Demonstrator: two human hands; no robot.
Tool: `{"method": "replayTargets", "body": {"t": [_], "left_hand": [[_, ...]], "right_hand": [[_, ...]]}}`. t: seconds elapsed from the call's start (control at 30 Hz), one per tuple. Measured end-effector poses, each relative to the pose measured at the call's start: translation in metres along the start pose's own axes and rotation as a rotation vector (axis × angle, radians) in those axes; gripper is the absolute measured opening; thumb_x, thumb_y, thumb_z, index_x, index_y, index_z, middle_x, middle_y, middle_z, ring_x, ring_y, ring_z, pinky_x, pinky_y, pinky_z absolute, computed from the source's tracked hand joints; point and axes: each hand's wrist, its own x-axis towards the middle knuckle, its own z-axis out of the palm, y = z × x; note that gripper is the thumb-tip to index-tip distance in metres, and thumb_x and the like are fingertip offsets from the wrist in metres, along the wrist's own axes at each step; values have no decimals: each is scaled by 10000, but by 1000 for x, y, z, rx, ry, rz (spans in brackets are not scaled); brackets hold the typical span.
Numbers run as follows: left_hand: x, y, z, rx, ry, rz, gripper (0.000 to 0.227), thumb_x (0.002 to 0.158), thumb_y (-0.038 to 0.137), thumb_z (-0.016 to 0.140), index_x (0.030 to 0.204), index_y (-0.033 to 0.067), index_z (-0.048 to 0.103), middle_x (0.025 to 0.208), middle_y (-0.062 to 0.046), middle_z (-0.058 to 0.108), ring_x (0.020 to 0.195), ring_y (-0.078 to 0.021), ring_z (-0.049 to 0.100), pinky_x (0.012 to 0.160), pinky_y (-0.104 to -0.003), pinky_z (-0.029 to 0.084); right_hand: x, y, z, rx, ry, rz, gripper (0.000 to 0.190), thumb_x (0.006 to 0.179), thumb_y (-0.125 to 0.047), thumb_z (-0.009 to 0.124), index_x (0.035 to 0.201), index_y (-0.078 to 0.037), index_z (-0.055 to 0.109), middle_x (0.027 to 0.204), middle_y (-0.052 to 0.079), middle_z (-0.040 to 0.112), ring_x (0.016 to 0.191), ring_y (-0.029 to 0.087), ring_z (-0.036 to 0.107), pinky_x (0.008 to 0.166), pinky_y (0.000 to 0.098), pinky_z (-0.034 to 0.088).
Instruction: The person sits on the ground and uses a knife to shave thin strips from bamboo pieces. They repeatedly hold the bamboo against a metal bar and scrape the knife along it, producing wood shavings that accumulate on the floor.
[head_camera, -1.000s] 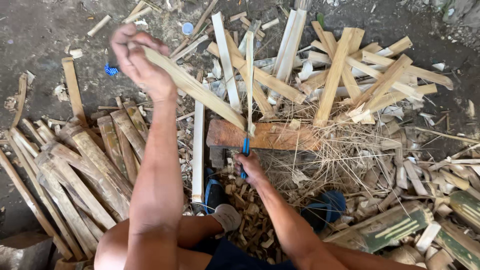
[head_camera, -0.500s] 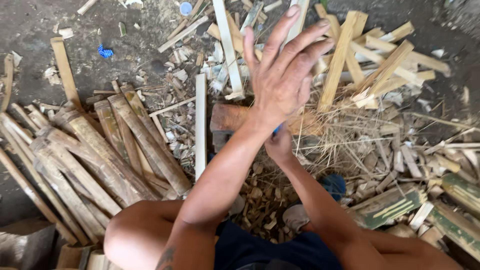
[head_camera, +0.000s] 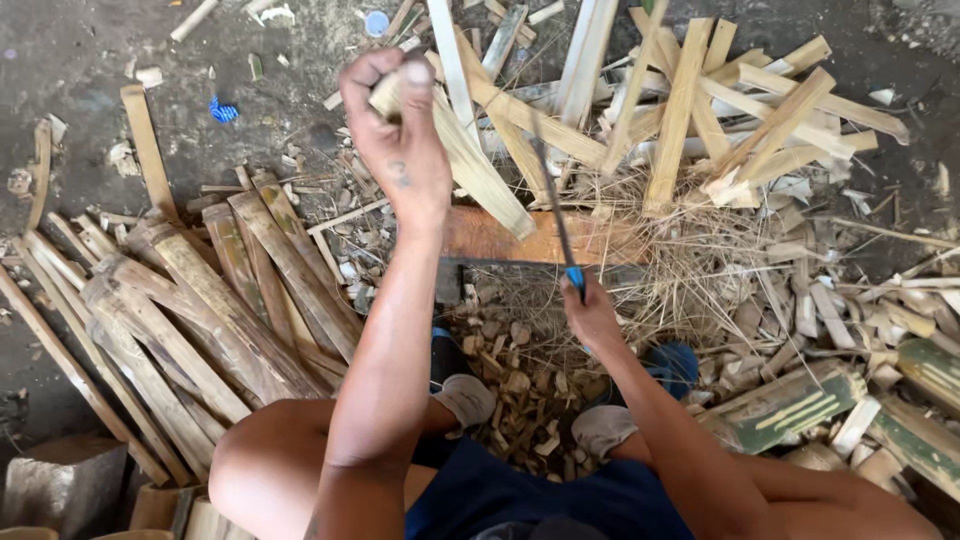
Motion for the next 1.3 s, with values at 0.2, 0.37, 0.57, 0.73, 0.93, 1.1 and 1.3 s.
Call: {"method": "replayTargets", "body": {"t": [0.2,0.37,0.57,0.73,0.93,1.1,1.3], "left_hand": [[-39,18,1,162,-259,109,211,1027,230,763,1116,109,614,1074,-15,558,1058,-147,575,1013,-301,516],[-52,36,-1,83,-293,-11,219,984,192,799,1083,102,626,1125,-13,486,1014,-135,516,879,-266,506],[-59,37,-16,83,-279,10,224,1010,172,796,1090,78,609,1142,-25,488,1020,-140,520,924,-283,477],[-47,35,-26,149,-249,19,205,1030,222,760,1077,83,616,1157,-33,501,1084,-163,543,968,-337,505],[-43,39,1,222,-114,92,175,1040,227,695,1092,86,606,1062,-17,561,1032,-157,583,965,-344,520],[-67,36,13,181,21,108,173,1078,162,686,1136,49,568,1098,-75,602,1053,-173,591,983,-367,486],[-50,16,0,-249,-54,16,179,1127,197,640,1217,66,557,1047,-123,725,944,-219,720,841,-411,600]], "right_hand": [[-73,-98,-21,67,-141,-305,608,1072,-572,338,1255,-20,517,651,21,557,528,94,579,459,281,484],[-110,-161,-26,142,-153,-185,628,1057,-616,300,1064,-34,537,584,-9,479,437,118,464,389,296,414],[-94,-91,-7,50,-99,-418,580,1068,-587,325,997,-57,550,593,-34,501,444,80,498,347,287,413],[-37,5,27,228,-99,379,467,1081,-439,355,1136,-39,588,541,19,433,386,141,368,297,333,321],[-23,-10,13,17,-131,297,500,1065,-419,350,1294,-35,575,604,-32,574,429,94,518,324,290,440],[-57,-46,59,168,-1,-578,561,1129,-507,344,1115,19,539,640,-33,542,453,84,512,328,266,429],[-2,36,64,64,-18,69,544,1109,-519,303,1009,-32,523,556,-6,429,383,93,425,283,289,396]]}}
